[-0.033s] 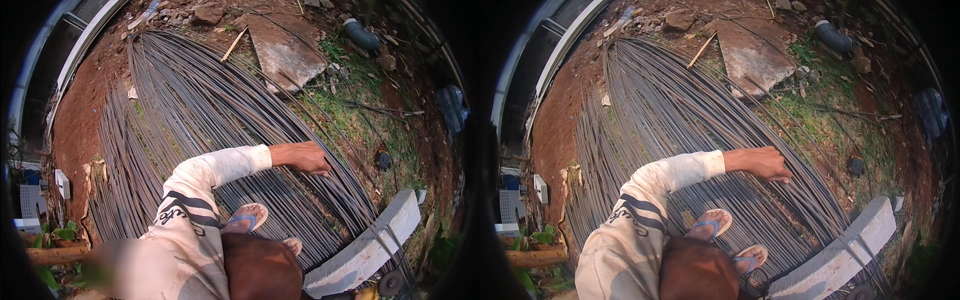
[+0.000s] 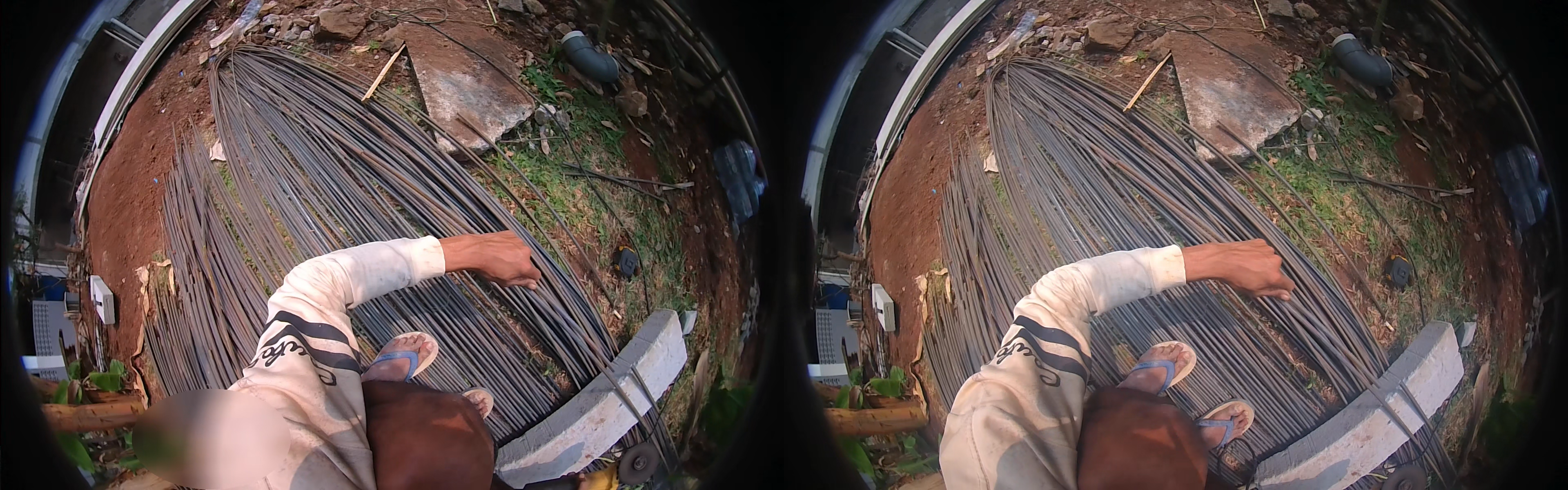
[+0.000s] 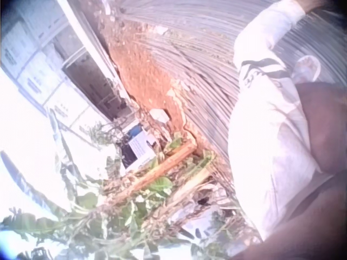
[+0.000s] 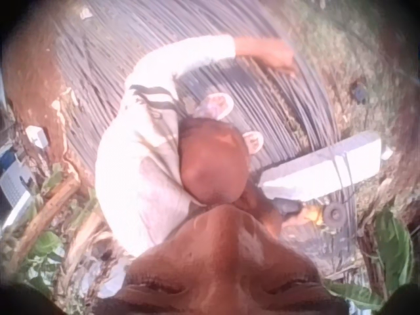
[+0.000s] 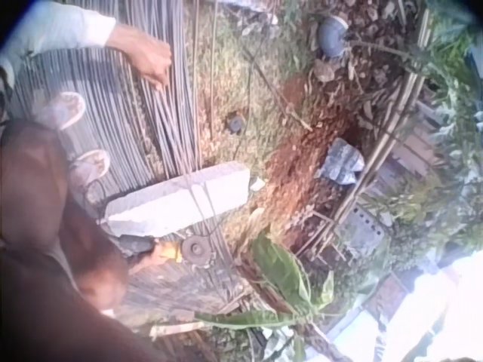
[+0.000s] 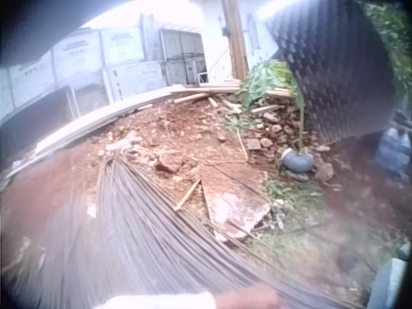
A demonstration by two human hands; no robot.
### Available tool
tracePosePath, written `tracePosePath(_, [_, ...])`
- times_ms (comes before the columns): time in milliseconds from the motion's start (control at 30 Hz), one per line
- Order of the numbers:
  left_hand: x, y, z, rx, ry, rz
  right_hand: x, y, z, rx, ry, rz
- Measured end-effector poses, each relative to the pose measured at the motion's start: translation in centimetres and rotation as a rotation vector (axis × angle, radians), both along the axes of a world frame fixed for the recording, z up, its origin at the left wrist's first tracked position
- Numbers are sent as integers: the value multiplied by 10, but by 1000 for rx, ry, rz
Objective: The person uses an angle grinder to cut multiple metal rods laid on the ground. They position each rod, cut it, and then move the cut pieces aside while continuing with the next rod.
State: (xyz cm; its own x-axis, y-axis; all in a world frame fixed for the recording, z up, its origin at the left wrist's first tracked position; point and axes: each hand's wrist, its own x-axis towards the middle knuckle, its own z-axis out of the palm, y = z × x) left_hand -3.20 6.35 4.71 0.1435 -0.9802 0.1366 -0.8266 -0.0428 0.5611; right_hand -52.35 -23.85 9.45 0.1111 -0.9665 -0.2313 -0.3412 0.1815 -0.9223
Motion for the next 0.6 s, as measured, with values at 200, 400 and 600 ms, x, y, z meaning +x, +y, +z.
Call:
tracePosePath(200, [-2,3,-2,51,28,14,0,2,1,5,6,-3])
tracePosePath(400, [-7,4,3,123,38,54,0,3,2,5,12,-3])
tracePosePath(600, [-7,4,11,129,43,60,-1,4,4,6,18,-5])
